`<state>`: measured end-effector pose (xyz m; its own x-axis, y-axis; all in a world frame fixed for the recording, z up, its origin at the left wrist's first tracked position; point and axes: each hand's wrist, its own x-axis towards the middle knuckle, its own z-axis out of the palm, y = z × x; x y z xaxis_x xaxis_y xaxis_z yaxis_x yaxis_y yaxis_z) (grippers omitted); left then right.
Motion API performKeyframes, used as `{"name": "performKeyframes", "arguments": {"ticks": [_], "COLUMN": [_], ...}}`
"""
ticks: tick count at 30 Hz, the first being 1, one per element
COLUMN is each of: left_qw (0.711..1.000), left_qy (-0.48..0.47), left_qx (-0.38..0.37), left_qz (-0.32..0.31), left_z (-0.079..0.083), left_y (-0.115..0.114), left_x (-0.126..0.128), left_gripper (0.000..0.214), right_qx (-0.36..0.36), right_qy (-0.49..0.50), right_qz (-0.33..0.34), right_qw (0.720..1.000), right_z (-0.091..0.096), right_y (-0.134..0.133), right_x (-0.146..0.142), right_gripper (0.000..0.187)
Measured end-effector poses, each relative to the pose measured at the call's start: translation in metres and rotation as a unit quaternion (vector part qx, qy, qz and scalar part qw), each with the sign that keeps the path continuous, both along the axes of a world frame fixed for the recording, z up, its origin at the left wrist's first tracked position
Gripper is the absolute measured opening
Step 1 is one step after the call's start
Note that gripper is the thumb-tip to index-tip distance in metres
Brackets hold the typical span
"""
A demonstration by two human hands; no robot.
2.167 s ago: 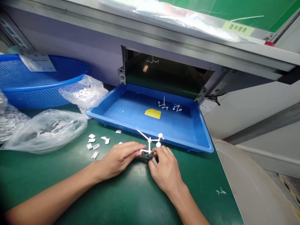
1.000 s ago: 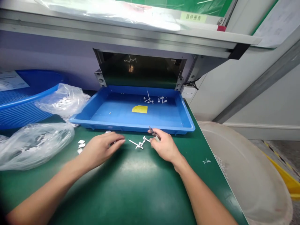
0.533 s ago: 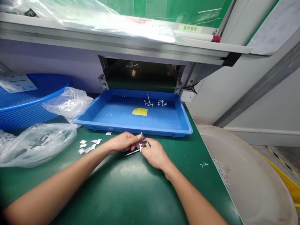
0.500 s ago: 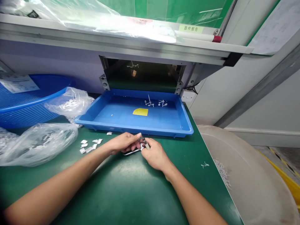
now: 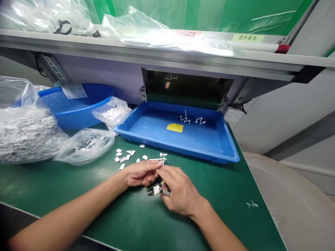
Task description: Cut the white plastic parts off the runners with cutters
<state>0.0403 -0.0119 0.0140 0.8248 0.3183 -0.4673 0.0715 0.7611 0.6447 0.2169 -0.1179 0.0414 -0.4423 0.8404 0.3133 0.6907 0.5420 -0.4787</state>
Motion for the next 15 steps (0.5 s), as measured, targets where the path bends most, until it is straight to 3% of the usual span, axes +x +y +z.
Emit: {"name": "performKeyframes", "arguments": {"ticks": [4, 8, 12, 15], "left_qw": [0.995, 0.993, 0.992, 0.988], "left_qy": [0.014, 0.054, 0.074, 0.062], "left_qx": [0.094, 0.099, 0.056, 0.027], "left_qz": [-0.02, 0.031, 0.089, 0.138], "left_z": [-0.001, 0.001, 0.0, -0.003], "left_y": [-0.009, -0.012, -0.008, -0.004], "left_x": [0.006, 0.012, 0.016, 0.023], "left_gripper": [0.051, 0.062, 0.065, 0.056], "right_qx": [-0.049, -0.035, 0.014, 0.0], "right_qy": [-0.026, 0.033, 0.141, 0.128], "right_qz": [0.009, -0.001, -0.166, -0.195], "right_qw": [0.998, 0.999, 0.976, 0.972], "right_z": [0.0, -0.001, 0.001, 0.003], "right_y": [0.0, 0.001, 0.02, 0.038], "right_x": [-0.003, 0.003, 0.012, 0.014], "right_gripper": [0.045, 0.043, 0.045, 0.048]}}
